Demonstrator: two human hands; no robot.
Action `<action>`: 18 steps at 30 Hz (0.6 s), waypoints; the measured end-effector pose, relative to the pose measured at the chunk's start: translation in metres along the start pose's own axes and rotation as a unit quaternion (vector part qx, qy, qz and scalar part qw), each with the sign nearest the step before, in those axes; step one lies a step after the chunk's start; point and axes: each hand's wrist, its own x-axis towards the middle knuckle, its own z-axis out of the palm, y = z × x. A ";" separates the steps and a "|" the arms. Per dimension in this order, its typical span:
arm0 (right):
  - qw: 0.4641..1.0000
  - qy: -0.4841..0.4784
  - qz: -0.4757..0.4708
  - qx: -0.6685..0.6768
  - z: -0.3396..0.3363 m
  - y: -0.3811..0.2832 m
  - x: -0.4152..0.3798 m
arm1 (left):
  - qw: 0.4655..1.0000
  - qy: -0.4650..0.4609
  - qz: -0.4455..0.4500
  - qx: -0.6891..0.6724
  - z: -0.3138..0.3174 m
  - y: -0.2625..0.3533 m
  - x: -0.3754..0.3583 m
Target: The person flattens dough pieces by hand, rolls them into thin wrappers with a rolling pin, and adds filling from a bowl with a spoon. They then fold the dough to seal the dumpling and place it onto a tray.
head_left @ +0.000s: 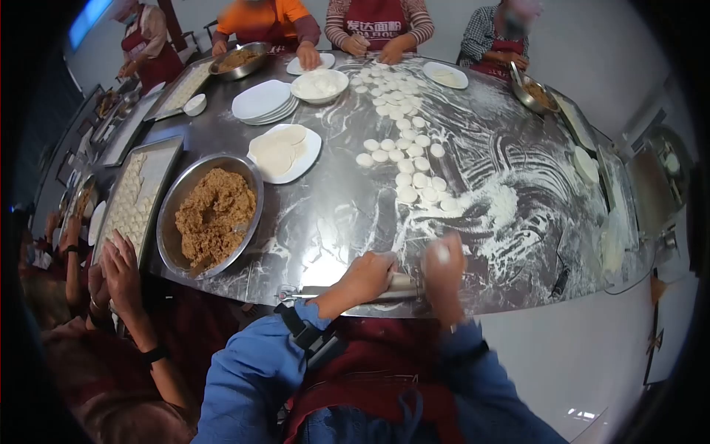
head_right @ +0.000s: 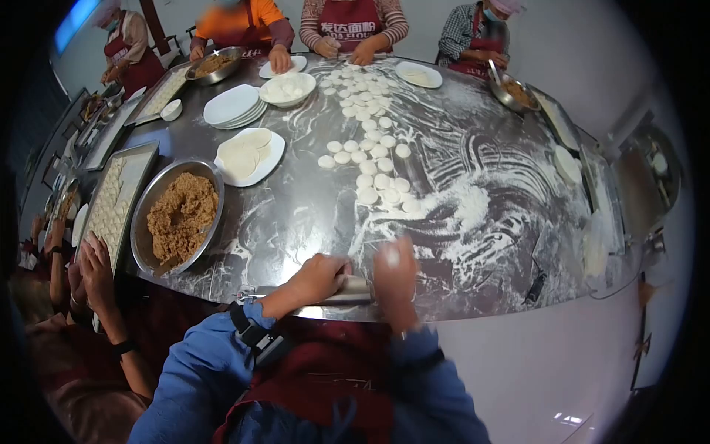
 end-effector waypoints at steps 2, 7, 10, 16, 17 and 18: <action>1.000 -0.013 0.014 -0.016 0.023 -0.015 0.032 | 0.999 0.034 -0.021 0.011 0.006 0.004 0.014; 1.000 -0.002 0.006 0.007 0.007 0.002 0.007 | 0.997 -0.001 0.051 0.060 0.009 -0.011 0.015; 0.996 -0.002 0.070 0.058 -0.012 0.011 -0.027 | 0.999 -0.009 -0.011 0.045 -0.002 -0.011 0.007; 1.000 -0.007 0.001 -0.020 0.029 -0.012 0.037 | 0.996 0.079 -0.045 0.009 0.015 0.000 0.022; 0.999 0.001 -0.032 -0.040 0.035 -0.010 0.042 | 0.996 0.082 -0.043 0.009 0.019 -0.003 0.022; 0.999 -0.018 -0.005 -0.042 0.024 -0.021 0.037 | 0.998 0.065 -0.021 0.014 0.017 -0.004 0.021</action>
